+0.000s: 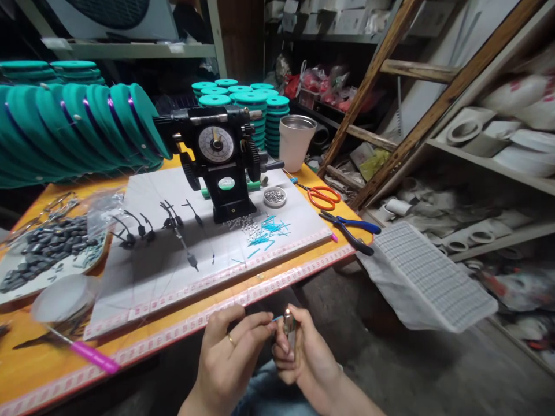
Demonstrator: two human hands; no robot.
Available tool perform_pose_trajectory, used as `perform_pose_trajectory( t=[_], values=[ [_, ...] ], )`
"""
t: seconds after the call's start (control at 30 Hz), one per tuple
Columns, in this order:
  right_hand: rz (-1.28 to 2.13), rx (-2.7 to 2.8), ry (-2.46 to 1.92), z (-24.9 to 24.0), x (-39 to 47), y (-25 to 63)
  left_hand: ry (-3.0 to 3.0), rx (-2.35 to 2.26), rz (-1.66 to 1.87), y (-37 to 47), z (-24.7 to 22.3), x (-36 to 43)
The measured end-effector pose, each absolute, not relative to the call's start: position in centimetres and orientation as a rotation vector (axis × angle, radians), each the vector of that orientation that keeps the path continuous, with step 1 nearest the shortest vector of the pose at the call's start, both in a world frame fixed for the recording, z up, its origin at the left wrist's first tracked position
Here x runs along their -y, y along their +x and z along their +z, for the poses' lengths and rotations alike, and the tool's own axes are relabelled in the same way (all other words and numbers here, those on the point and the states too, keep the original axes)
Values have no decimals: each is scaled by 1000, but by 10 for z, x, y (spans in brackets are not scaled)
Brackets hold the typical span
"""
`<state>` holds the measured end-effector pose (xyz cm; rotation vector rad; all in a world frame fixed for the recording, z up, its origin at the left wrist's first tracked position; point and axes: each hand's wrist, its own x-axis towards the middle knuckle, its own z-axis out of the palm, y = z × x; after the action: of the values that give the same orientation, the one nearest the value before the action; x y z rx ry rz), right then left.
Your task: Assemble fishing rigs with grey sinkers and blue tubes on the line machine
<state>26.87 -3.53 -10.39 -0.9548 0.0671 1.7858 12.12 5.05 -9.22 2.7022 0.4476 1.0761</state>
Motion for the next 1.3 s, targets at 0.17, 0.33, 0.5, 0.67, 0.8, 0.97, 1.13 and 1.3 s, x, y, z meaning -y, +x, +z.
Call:
perform_pose_trajectory(
  t=[0.17, 0.33, 0.5, 0.67, 0.8, 0.97, 1.13, 1.3],
  values=[
    [1816, -65, -974, -99, 36, 267, 2645, -485, 1107, 124, -91, -45],
    [1789, 36, -1024, -95, 40, 267, 2552, -594, 1147, 129, -86, -37],
    [1539, 327, -1203, -75, 50, 283, 2577, -491, 1151, 128, -78, -41],
    [810, 772, -1529, -48, 31, 330, 2179, -644, 1338, 131, -70, -30],
    [306, 1026, -1712, -44, -17, 369, 1788, -788, 1464, 132, -59, -20],
    [-13, 1205, -1668, -43, -41, 359, 1540, -842, 1454, 125, -47, -18],
    [160, 1458, -1369, -36, -3, 291, 1205, -943, 1493, 129, -40, -10],
    [759, 1376, -1068, -35, 9, 253, 1022, -972, 1499, 134, -40, -5]
  ],
)
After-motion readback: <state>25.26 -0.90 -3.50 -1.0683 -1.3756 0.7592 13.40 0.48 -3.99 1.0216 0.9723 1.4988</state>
